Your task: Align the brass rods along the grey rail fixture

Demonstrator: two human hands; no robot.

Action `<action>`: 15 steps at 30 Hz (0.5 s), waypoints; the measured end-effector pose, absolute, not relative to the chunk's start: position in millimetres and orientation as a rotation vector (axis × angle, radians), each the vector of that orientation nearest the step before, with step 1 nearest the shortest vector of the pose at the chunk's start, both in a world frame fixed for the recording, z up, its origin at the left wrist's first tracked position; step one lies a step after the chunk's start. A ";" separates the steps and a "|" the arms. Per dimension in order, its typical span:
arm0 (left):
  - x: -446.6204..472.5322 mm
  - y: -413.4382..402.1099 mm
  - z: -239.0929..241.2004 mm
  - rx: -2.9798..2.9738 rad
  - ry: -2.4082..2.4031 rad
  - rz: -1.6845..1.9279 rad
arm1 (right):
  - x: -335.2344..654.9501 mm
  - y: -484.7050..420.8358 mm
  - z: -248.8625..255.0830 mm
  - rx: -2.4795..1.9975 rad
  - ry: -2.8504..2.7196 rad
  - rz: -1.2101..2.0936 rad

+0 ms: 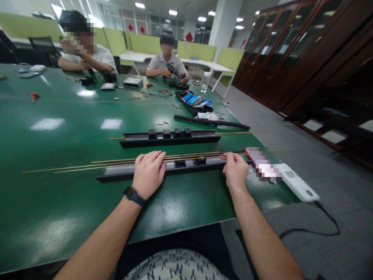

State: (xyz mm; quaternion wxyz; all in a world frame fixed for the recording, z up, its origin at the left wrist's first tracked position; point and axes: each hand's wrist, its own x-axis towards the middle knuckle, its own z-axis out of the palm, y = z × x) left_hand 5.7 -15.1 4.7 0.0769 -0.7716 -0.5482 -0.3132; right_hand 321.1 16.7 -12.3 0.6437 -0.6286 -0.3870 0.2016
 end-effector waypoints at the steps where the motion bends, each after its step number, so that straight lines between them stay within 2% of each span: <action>1: 5.7 -15.1 4.5 -2.310 -1.643 -0.939 | 320.7 16.4 -12.3 -1.429 -0.890 0.462; 15: 5.9 -15.6 4.5 -2.295 -1.635 -0.934 | 309.5 8.2 -9.2 -1.336 -1.065 0.629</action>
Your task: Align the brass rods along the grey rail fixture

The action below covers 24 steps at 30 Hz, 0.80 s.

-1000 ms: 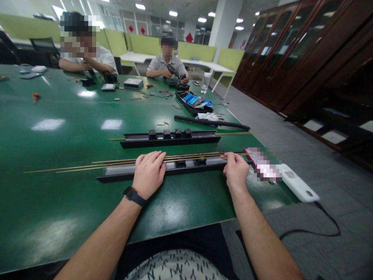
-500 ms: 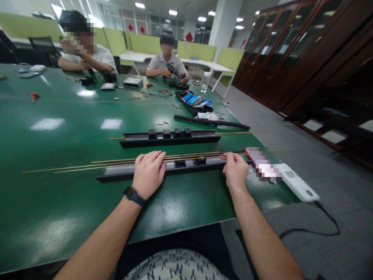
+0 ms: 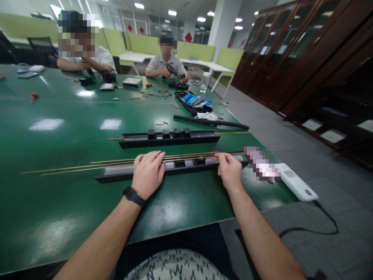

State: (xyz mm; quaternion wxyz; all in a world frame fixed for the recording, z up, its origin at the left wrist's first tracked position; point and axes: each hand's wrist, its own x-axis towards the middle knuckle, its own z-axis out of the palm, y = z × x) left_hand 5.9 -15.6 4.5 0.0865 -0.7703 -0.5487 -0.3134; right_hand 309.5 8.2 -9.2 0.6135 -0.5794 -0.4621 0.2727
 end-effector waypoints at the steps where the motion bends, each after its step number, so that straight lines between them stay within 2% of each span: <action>1: 6.0 -15.6 4.7 -2.295 -1.636 -0.934 | 308.1 7.3 -8.3 -1.323 -1.085 0.647; 24: 6.1 -15.6 5.2 -2.308 -1.643 -0.932 | 307.9 6.6 -10.5 -1.329 -1.143 0.655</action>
